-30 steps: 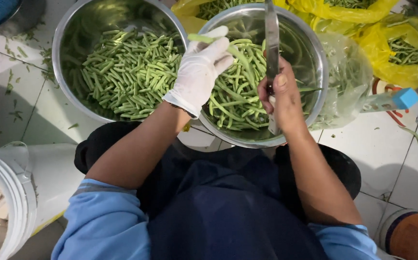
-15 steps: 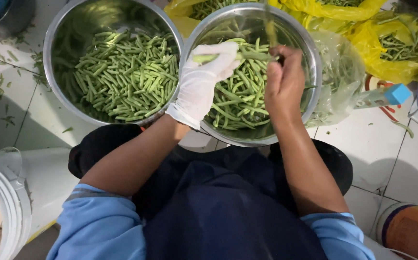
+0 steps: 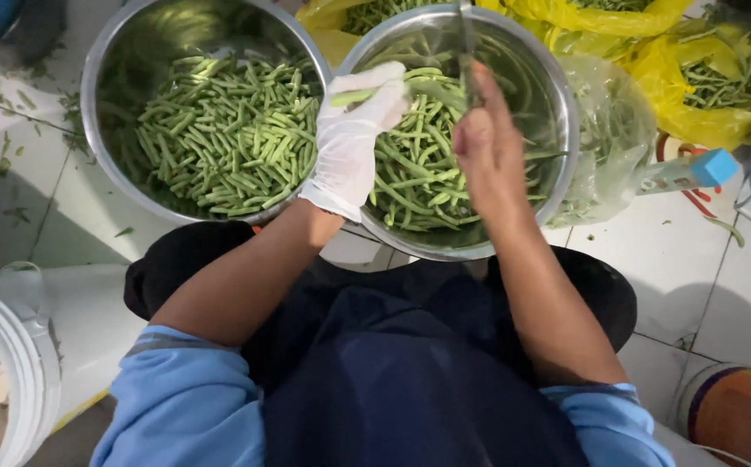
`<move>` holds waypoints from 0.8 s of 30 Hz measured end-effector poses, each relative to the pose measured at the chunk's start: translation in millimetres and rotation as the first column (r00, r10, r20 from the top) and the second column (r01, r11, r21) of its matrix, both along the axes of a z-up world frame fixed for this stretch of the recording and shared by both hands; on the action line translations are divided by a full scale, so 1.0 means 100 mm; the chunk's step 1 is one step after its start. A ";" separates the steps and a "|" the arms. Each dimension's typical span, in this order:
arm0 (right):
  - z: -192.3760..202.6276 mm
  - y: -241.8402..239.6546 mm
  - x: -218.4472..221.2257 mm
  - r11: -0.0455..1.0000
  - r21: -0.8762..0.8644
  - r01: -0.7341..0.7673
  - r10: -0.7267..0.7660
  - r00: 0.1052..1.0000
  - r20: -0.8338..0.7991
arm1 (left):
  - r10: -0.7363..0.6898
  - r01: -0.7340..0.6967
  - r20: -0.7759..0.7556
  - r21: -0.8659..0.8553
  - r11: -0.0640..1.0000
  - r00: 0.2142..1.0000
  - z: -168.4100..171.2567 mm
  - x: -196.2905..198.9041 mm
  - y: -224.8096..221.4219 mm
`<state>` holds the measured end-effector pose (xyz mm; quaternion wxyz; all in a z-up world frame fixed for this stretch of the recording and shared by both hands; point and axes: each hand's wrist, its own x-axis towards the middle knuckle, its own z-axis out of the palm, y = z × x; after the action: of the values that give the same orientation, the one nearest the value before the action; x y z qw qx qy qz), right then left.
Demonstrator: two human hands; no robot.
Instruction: Trimming the ends of green beans using a knife and sorting them into metal bowls.
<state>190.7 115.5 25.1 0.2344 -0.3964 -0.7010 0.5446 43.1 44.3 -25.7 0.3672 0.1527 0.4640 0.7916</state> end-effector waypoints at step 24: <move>-0.28 -0.84 -1.77 0.887 -0.409 -0.215 0.154 0.972 -0.178 | 0.239 -0.191 -0.358 0.165 0.968 0.902 -0.24 -0.97 -1.08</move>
<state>13.6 31.4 -3.2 0.1382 -0.3301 -0.5816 0.7306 -54.0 -63.8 -49.5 0.1715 0.2720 0.4887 0.8111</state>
